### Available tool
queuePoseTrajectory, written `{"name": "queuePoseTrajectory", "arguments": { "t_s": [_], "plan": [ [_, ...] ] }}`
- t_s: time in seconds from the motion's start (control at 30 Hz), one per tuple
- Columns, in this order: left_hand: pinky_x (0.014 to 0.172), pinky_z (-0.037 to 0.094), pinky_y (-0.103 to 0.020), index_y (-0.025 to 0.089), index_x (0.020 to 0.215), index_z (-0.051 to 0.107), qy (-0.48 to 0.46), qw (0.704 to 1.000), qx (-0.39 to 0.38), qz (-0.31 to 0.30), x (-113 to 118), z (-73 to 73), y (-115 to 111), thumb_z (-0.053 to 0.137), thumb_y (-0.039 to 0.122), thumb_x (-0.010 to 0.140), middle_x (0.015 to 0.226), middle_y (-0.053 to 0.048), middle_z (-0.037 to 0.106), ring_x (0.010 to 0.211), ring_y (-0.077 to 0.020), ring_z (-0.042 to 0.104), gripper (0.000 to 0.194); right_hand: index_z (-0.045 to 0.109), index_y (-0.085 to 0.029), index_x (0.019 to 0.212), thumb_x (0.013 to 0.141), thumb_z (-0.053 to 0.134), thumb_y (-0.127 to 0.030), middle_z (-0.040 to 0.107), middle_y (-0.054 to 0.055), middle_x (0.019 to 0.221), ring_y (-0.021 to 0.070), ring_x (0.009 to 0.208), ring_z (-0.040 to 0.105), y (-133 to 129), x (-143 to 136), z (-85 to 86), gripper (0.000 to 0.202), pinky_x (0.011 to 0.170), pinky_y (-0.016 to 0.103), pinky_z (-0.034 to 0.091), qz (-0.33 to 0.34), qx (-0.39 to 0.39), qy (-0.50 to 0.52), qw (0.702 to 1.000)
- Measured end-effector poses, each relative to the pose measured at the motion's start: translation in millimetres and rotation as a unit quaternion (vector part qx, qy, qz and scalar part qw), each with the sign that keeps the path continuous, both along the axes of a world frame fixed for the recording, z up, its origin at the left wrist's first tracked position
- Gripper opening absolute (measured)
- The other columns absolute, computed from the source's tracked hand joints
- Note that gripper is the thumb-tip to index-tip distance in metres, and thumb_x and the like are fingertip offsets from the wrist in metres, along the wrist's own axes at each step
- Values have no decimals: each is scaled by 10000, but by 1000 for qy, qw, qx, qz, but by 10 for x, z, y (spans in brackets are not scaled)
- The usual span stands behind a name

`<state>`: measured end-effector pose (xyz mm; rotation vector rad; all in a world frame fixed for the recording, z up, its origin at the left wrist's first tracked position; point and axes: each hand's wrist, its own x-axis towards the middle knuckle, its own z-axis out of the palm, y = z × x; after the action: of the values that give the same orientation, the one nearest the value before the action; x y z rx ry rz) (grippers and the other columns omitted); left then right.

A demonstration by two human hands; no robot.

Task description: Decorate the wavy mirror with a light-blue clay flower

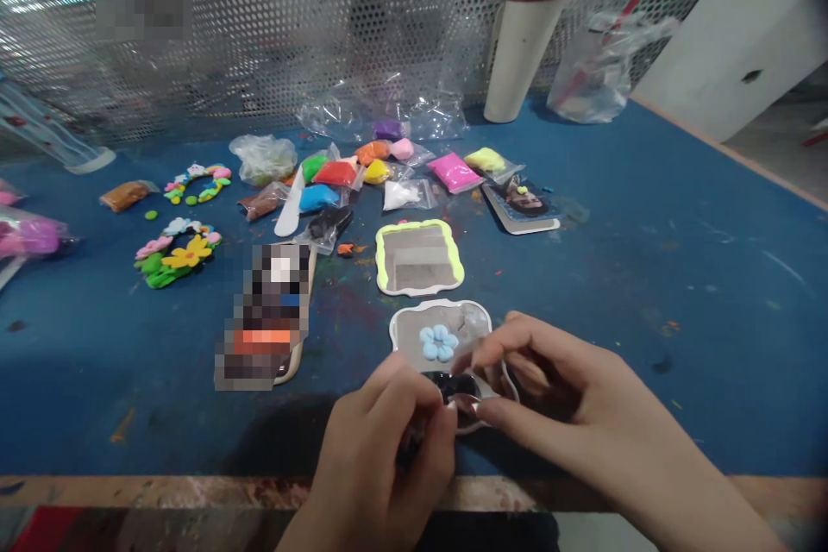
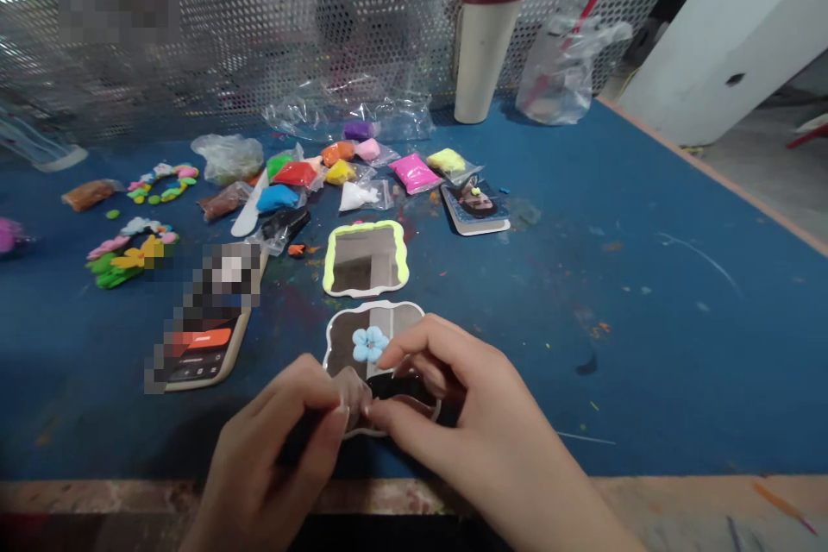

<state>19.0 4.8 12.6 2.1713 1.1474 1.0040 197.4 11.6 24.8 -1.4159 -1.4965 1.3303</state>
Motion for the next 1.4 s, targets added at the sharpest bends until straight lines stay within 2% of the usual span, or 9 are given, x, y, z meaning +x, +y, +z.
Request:
{"name": "queuePoseTrajectory", "arguments": {
  "t_s": [0.13, 0.27, 0.33, 0.43, 0.53, 0.73, 0.9, 1.13, 1.4],
  "plan": [
    [453, 407, -223, 165, 696, 542, 98, 994, 52, -17, -16, -90, -12, 474, 155, 906, 637, -9, 549, 536, -124, 534, 221, 622, -257, 782, 786, 601, -217, 432, -71, 535, 102, 488, 421, -14, 15, -42, 46, 478, 218, 356, -25, 76, -83, 993],
    [574, 506, -261, 172, 931, 613, 123, 988, 94, -15, -38, -155, 1, 495, 179, 927, 781, -28, 651, 672, -163, 635, 118, 650, -258, 796, 828, 540, -207, 525, -53, 546, 105, 456, 428, -53, 1, -46, 125, 456, 234, 346, -68, 162, -140, 974],
    [581, 511, -247, 197, 981, 618, 137, 987, 82, -19, -37, -160, 6, 467, 194, 943, 821, -15, 670, 689, -155, 656, 155, 629, -253, 786, 827, 539, -196, 552, -50, 570, 104, 471, 463, -77, -16, -26, 114, 461, 229, 362, -87, 188, -148, 967],
    [515, 475, -197, 230, 909, 637, 167, 986, 26, 0, -20, -154, 5, 480, 233, 942, 762, 27, 661, 631, -123, 652, 160, 575, -243, 738, 831, 515, -182, 576, -42, 625, 100, 520, 512, -101, -37, 17, 126, 486, 222, 386, -96, 216, -148, 960],
    [457, 445, -190, 224, 909, 645, 191, 981, 43, 4, -12, -160, 3, 466, 262, 944, 723, 18, 642, 579, -121, 625, 187, 516, -229, 710, 838, 479, -173, 540, -36, 621, 97, 516, 488, -102, -29, 50, 145, 484, 226, 381, -85, 230, -158, 957],
    [536, 537, -259, 168, 1060, 631, 212, 969, 122, -29, -34, -179, 13, 396, 247, 969, 847, -62, 668, 671, -171, 661, 264, 403, -216, 658, 830, 428, -103, 416, -30, 586, 100, 501, 418, -75, 29, 34, 207, 450, 241, 316, -22, 278, -172, 945],
    [553, 552, -274, 155, 1057, 623, 209, 970, 121, -31, -37, -156, 16, 388, 220, 971, 851, -57, 665, 698, -181, 670, 258, 378, -217, 684, 878, 399, -137, 430, -33, 613, 99, 520, 425, -80, 27, 1, 211, 469, 243, 323, -13, 233, -143, 962],
    [548, 550, -259, 140, 1088, 589, 193, 971, 135, -36, -40, -134, 11, 410, 224, 966, 856, -53, 673, 698, -175, 673, 233, 476, -233, 768, 956, 358, -240, 536, -29, 689, 125, 609, 502, -46, 4, -14, 222, 556, 257, 395, -37, 103, -104, 988],
    [582, 568, -280, 147, 1078, 597, 178, 975, 129, -29, -54, -96, 13, 455, 206, 942, 887, -65, 679, 733, -186, 676, 206, 556, -249, 855, 965, 377, -324, 586, -25, 768, 127, 706, 550, -22, 37, -3, 223, 628, 245, 421, -30, 56, -46, 997]
  ]
}}
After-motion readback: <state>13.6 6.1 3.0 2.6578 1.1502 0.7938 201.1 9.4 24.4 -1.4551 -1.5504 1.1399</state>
